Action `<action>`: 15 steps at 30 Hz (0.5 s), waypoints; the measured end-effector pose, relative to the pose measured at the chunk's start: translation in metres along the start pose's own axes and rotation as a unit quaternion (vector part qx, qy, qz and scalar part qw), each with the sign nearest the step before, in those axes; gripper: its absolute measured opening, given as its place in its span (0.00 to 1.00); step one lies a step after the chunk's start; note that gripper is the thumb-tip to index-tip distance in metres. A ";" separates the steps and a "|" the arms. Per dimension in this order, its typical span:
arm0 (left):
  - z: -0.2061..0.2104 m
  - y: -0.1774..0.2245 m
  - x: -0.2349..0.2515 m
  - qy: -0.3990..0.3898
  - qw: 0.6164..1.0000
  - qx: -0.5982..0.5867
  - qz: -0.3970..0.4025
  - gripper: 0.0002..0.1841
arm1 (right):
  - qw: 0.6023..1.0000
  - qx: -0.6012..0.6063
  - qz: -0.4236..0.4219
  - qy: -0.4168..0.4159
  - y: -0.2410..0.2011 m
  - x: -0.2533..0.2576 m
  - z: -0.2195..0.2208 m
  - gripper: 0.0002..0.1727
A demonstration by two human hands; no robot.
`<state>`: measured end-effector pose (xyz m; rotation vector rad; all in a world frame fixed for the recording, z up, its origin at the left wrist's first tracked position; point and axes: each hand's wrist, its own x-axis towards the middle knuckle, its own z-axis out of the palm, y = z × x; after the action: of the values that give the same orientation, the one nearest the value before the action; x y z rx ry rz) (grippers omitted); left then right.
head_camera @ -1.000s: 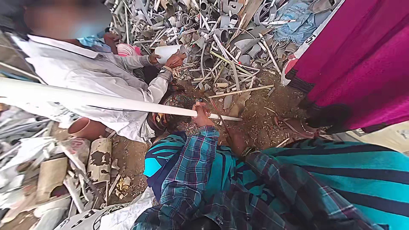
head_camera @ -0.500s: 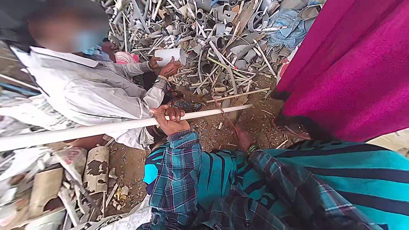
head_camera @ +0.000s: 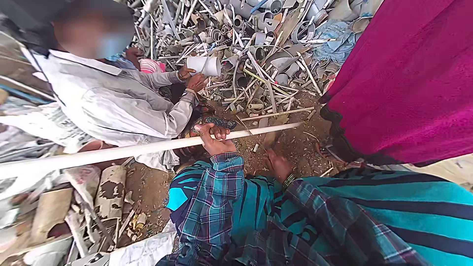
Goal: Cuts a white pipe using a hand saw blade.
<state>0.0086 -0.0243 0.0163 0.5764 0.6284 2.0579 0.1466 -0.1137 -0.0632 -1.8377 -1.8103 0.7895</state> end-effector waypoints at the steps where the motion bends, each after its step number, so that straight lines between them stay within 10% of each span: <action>1: 0.001 -0.002 -0.002 0.009 1.000 -0.001 -0.012 0.31 | 1.000 0.001 0.006 0.016 0.006 0.002 0.003 0.24; 10: 0.007 -0.007 -0.013 0.023 1.000 0.016 0.004 0.29 | 0.997 0.007 0.058 -0.053 -0.026 -0.010 0.001 0.26; 15: 0.013 0.014 -0.016 -0.015 0.999 0.013 0.034 0.27 | 0.976 0.060 0.190 -0.087 0.031 0.017 -0.005 0.26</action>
<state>0.0166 -0.0420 0.0325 0.6512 0.6270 2.1038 0.1729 -0.0977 -0.0815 -2.1192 -1.4829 1.2043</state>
